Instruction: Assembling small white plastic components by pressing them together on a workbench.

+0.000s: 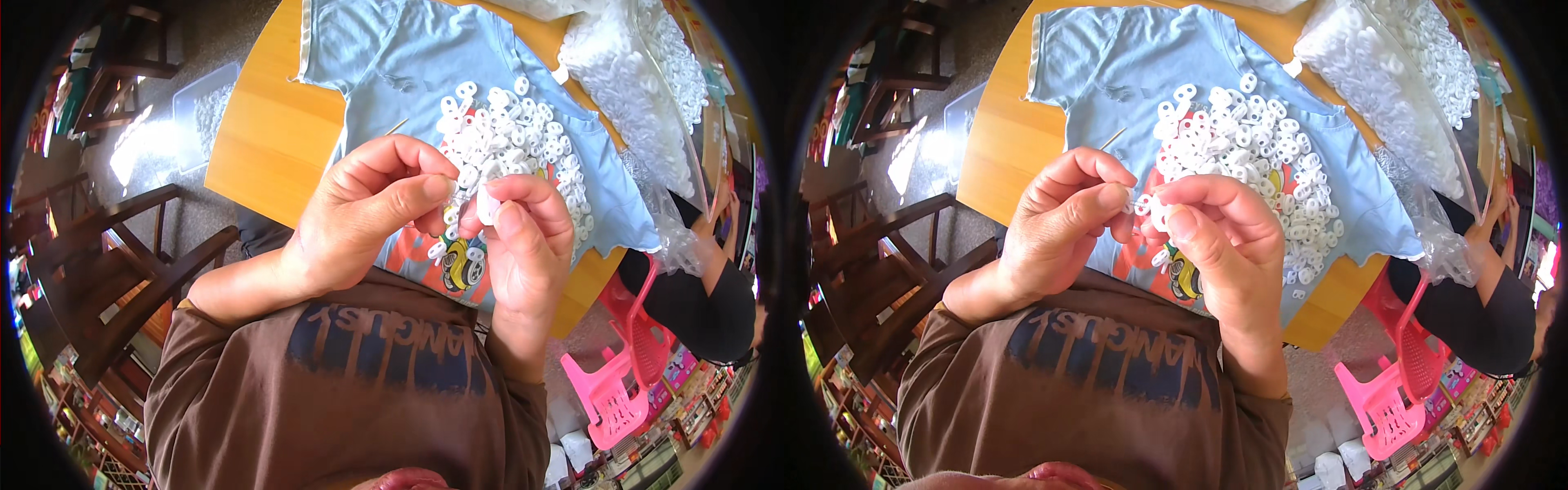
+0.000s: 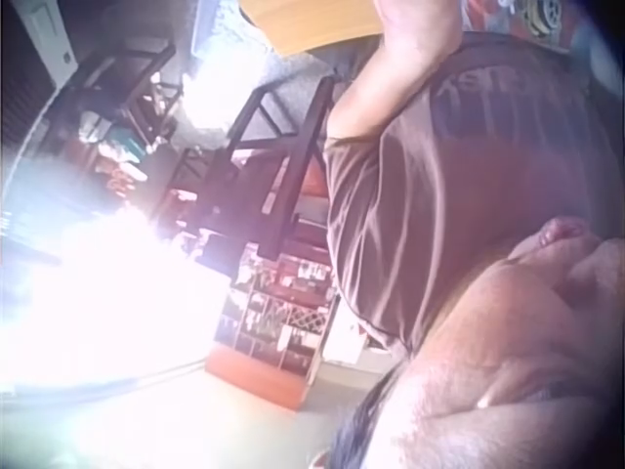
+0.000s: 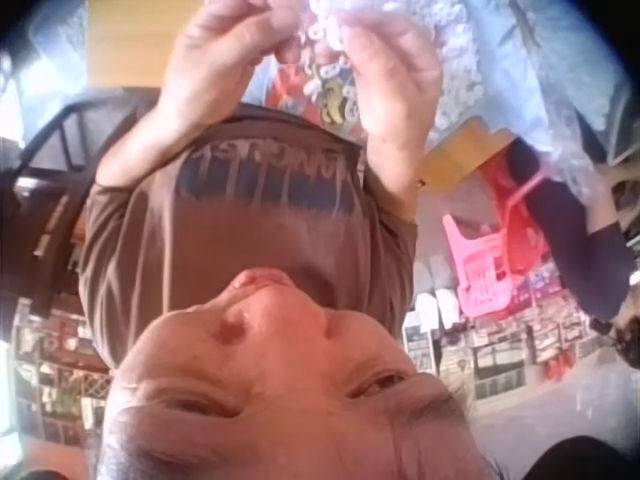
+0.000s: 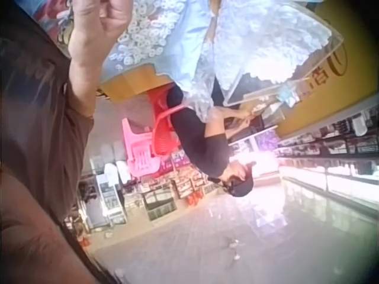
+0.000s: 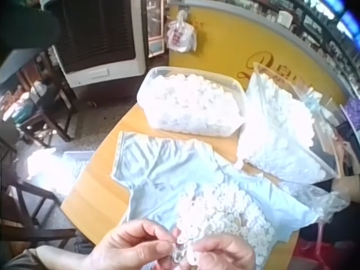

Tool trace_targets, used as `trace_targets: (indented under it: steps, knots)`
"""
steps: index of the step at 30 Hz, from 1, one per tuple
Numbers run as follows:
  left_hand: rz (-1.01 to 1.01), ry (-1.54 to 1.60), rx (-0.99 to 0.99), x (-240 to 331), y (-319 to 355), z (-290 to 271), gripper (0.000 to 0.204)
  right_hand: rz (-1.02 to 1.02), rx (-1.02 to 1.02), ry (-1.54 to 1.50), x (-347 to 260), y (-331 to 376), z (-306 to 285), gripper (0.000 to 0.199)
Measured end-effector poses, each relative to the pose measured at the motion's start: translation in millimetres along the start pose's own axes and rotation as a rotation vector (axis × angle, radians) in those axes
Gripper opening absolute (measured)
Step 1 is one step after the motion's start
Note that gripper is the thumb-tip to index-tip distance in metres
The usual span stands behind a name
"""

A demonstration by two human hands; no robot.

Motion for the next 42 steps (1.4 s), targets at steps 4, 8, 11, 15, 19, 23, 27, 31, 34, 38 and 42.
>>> trace_targets:
  steps: [4, 8, 11, 15, 19, 23, 27, 31, 34, 38, 42]
  knots:
    - [-0.033, 0.039, 0.025, 0, 0, 1, 0.010, 0.001, -0.059, -0.139, 0, -2, -2, 0.017]
    - [-0.018, 0.036, 0.024, 2, -1, 2, 0.011, 0.038, -0.041, -0.085, 1, 1, -2, 0.017]
    - [0.051, -0.050, -0.011, 1, -3, 2, 0.011, 0.050, -0.004, -0.072, -1, 1, -4, 0.018]
    - [0.083, -0.099, -0.017, 0, -4, 3, 0.012, 0.038, 0.033, -0.020, -3, 1, 2, 0.015]
    - [0.087, -0.135, -0.022, 1, -3, 4, 0.012, 0.031, -0.001, -0.010, -5, 1, 4, 0.013]
    - [0.088, -0.164, -0.020, 1, -3, 4, 0.011, 0.018, 0.029, 0.019, -4, 2, 4, 0.012]
    - [0.100, -0.135, 0.015, 4, -2, 7, 0.009, -0.006, 0.030, 0.011, -6, 2, 3, 0.012]
    - [0.109, -0.162, 0.000, 3, -1, 8, 0.009, -0.032, 0.023, 0.036, -6, 3, 3, 0.012]
    - [0.122, -0.171, -0.006, 1, -2, 8, 0.009, -0.010, 0.056, 0.067, -8, 5, 3, 0.010]
    - [0.133, -0.192, -0.012, 0, 0, 7, 0.009, -0.154, 0.140, 0.410, -10, 7, 4, 0.009]
    - [0.160, -0.215, -0.027, -1, 0, 7, 0.009, -0.159, 0.168, 0.434, -10, 9, 4, 0.009]
Point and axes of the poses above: each hand's wrist, its own y-axis away from the middle knuckle, its own z-axis out of the palm, x = y × z, the point moved 3 cm from there along -y, towards the middle knuckle, and after that the axes turned 1 degree about y, right-handed, at the moved point
